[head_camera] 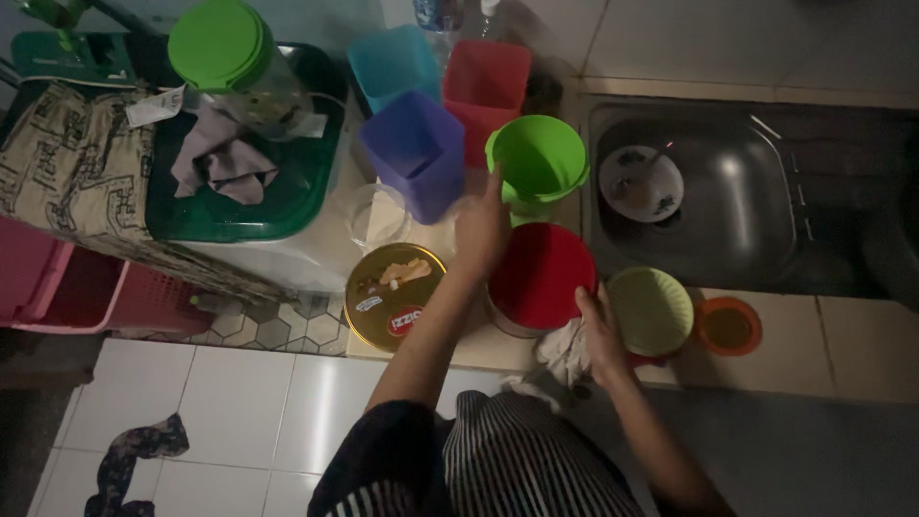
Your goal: The person wipes a series of kitchen containers with a cloth, including a red biscuit tin, a metal bowl, a red lid, a green plastic tub, and a ridged green lid, turning each item to wipe its surfaces before setting it back on the counter.
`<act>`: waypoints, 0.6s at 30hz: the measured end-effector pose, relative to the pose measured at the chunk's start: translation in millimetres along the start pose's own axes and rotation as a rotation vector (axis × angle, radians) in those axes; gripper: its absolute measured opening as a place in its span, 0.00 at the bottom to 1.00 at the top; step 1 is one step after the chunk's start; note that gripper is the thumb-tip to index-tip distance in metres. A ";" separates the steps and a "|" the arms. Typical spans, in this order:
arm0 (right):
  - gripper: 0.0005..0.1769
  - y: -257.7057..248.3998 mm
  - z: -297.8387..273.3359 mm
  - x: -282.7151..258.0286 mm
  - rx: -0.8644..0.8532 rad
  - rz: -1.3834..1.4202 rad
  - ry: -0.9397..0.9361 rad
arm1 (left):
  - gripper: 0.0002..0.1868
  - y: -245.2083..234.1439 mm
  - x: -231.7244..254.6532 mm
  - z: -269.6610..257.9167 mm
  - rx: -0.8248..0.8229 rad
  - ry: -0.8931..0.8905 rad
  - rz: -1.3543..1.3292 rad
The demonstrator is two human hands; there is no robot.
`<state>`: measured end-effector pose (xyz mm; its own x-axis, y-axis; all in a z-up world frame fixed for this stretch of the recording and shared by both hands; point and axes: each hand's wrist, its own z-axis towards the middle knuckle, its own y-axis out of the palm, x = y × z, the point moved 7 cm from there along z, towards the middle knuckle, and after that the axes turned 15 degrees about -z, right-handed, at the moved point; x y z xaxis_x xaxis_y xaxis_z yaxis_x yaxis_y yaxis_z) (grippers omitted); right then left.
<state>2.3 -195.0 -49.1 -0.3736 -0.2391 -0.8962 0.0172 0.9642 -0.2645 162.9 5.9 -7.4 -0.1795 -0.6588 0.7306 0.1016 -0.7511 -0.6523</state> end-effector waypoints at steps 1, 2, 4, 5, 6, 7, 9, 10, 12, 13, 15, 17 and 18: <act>0.49 -0.2 -0.8 2.9 0.005 -0.012 0.025 | 0.38 7.0 -4.4 5.9 -0.018 0.015 -0.033; 0.49 -0.4 -1.3 5.8 0.011 -0.025 0.051 | 0.37 15.7 -9.2 11.2 -0.036 0.030 -0.067; 0.50 -1.1 -1.8 13.8 0.027 -0.016 0.125 | 0.32 28.9 -15.4 18.1 0.004 0.125 -0.086; 0.51 -1.1 -1.9 17.7 0.034 -0.011 0.162 | 0.30 31.8 -15.7 19.3 0.062 0.203 -0.072; 0.51 -1.5 -1.7 19.0 0.045 -0.005 0.162 | 0.28 33.9 -13.9 19.8 0.120 0.282 -0.058; 0.52 -0.7 -1.7 20.3 0.055 0.002 0.163 | 0.26 40.2 -20.0 22.1 0.083 0.216 -0.081; 0.52 -1.0 -1.7 22.0 0.081 -0.010 0.164 | 0.22 47.9 -23.9 24.1 0.009 0.082 -0.126; 0.52 -1.5 -1.6 22.8 0.099 -0.030 0.164 | 0.21 44.5 -17.5 22.9 0.007 0.097 -0.182; 0.52 -2.6 -3.3 27.2 0.121 -0.057 0.211 | 0.18 31.3 1.5 17.2 0.001 0.126 -0.294; 0.52 -2.1 -4.6 30.7 0.125 -0.064 0.257 | 0.17 20.2 15.7 13.4 0.021 0.174 -0.333; 0.51 -0.9 -5.7 30.3 0.145 -0.044 0.256 | 0.15 -4.6 48.4 5.6 0.061 0.272 -0.411; 0.51 0.7 -4.7 21.4 0.178 0.009 0.160 | 0.12 -28.6 74.1 1.9 0.048 0.252 -0.410; 0.51 2.4 -3.8 17.3 0.186 0.051 0.127 | 0.11 -40.9 86.5 0.3 0.042 0.243 -0.408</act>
<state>-7.7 -196.4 -63.9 -0.4811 -0.1630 -0.8614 0.2051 0.9344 -0.2913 143.5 -20.4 82.5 -0.4364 -0.2839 0.8538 0.0136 -0.9509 -0.3092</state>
